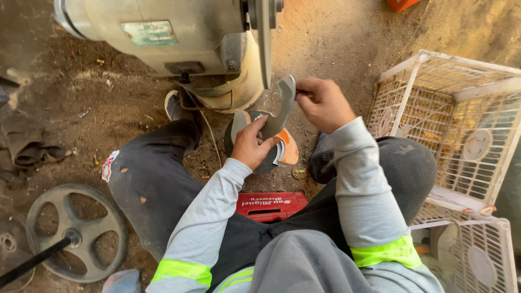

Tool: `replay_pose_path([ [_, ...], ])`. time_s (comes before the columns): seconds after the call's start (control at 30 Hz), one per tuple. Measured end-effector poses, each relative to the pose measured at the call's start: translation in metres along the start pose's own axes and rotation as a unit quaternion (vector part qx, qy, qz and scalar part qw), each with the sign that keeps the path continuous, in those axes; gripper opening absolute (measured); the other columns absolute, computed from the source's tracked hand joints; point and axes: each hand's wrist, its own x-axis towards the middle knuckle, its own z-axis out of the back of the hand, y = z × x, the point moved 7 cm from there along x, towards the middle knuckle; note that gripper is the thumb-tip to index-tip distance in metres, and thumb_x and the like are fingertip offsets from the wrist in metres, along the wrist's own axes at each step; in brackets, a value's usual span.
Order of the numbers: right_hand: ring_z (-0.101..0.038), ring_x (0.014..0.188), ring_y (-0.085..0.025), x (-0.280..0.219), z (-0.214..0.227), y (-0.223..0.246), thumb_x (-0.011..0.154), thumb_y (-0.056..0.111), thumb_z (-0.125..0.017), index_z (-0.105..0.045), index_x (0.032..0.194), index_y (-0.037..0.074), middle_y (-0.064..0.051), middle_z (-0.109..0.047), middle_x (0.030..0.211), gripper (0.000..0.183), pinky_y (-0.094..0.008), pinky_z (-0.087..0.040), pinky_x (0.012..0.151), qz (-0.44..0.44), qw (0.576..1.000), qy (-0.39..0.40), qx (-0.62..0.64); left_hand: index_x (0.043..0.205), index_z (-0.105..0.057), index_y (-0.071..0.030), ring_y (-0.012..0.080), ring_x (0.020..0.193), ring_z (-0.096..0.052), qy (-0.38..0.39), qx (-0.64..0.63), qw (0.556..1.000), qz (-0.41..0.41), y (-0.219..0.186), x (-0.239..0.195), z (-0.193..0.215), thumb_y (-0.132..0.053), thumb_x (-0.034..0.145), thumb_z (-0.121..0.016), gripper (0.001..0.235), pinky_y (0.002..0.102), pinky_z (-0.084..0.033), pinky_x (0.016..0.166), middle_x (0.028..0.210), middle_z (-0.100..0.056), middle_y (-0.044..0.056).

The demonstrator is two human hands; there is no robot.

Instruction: The person sits on the ground and uses a belt grinding machine to smooth the edges of small orange and gray plastic pieces. They hold each piece by hand against the moving belt, rotating it to grind different sides, then place the finished pieces on a red crate.

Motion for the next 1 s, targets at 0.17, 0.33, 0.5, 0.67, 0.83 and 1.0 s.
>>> replay_pose_path([
  [0.17,-0.073,0.097,-0.03,0.021,-0.02,0.012,0.09,-0.003,-0.056,-0.071,0.125,-0.002,-0.017,-0.07,0.113,0.038,-0.037,-0.057,0.086,0.109,0.984,-0.102,-0.096,0.134,-0.062,0.006,0.0114,0.07,-0.062,0.131,-0.308,0.94,0.064,0.006,0.024,-0.012,-0.02,0.094,-0.078,0.05,0.027,-0.051,0.061,0.089,-0.067,0.005],
  [0.33,-0.068,0.107,-0.038,0.039,-0.025,0.024,0.083,-0.008,-0.055,-0.072,0.123,-0.004,-0.019,-0.069,0.117,0.043,-0.043,-0.053,0.095,0.173,0.953,-0.162,-0.19,0.13,-0.063,0.004,0.013,0.065,-0.063,0.122,-0.303,0.943,0.07,0.004,0.042,-0.011,-0.018,0.094,-0.076,0.044,0.028,-0.054,0.058,0.081,-0.066,0.006],
  [0.5,-0.07,0.109,-0.032,0.027,-0.014,0.015,0.086,-0.005,-0.054,-0.075,0.119,0.002,-0.015,-0.071,0.119,0.04,-0.04,-0.054,0.097,0.102,0.983,-0.063,-0.14,0.13,-0.061,0.003,0.0105,0.07,-0.066,0.11,-0.296,0.947,0.056,0.001,0.03,-0.019,-0.017,0.091,-0.076,0.047,0.027,-0.057,0.062,0.092,-0.065,0.002],
  [0.67,-0.065,0.112,-0.038,0.027,-0.019,0.015,0.085,-0.007,-0.055,-0.07,0.125,-0.003,-0.019,-0.067,0.123,0.044,-0.043,-0.051,0.098,0.12,0.976,-0.101,-0.151,0.131,-0.063,0.003,0.0094,0.063,-0.06,0.112,-0.293,0.947,0.071,0.0,0.03,-0.013,-0.019,0.095,-0.074,0.044,0.025,-0.049,0.056,0.08,-0.065,0.003],
  [0.83,-0.066,0.112,-0.038,0.051,-0.027,0.009,0.081,-0.01,-0.05,-0.07,0.126,-0.003,-0.019,-0.067,0.122,0.05,-0.043,-0.052,0.099,0.131,0.966,-0.146,-0.169,0.126,-0.065,0.006,0.0097,0.059,-0.059,0.115,-0.298,0.943,0.095,-0.01,0.05,-0.002,-0.022,0.097,-0.072,0.041,0.026,-0.05,0.053,0.075,-0.065,0.003],
  [1.0,-0.064,0.111,-0.041,0.036,-0.033,0.008,0.078,-0.011,-0.051,-0.071,0.125,-0.003,-0.02,-0.068,0.117,0.052,-0.044,-0.051,0.097,0.146,0.96,-0.163,-0.176,0.126,-0.067,0.006,0.0094,0.059,-0.057,0.127,-0.307,0.939,0.091,-0.01,0.036,-0.004,-0.02,0.097,-0.072,0.039,0.025,-0.048,0.053,0.073,-0.064,0.004],
])
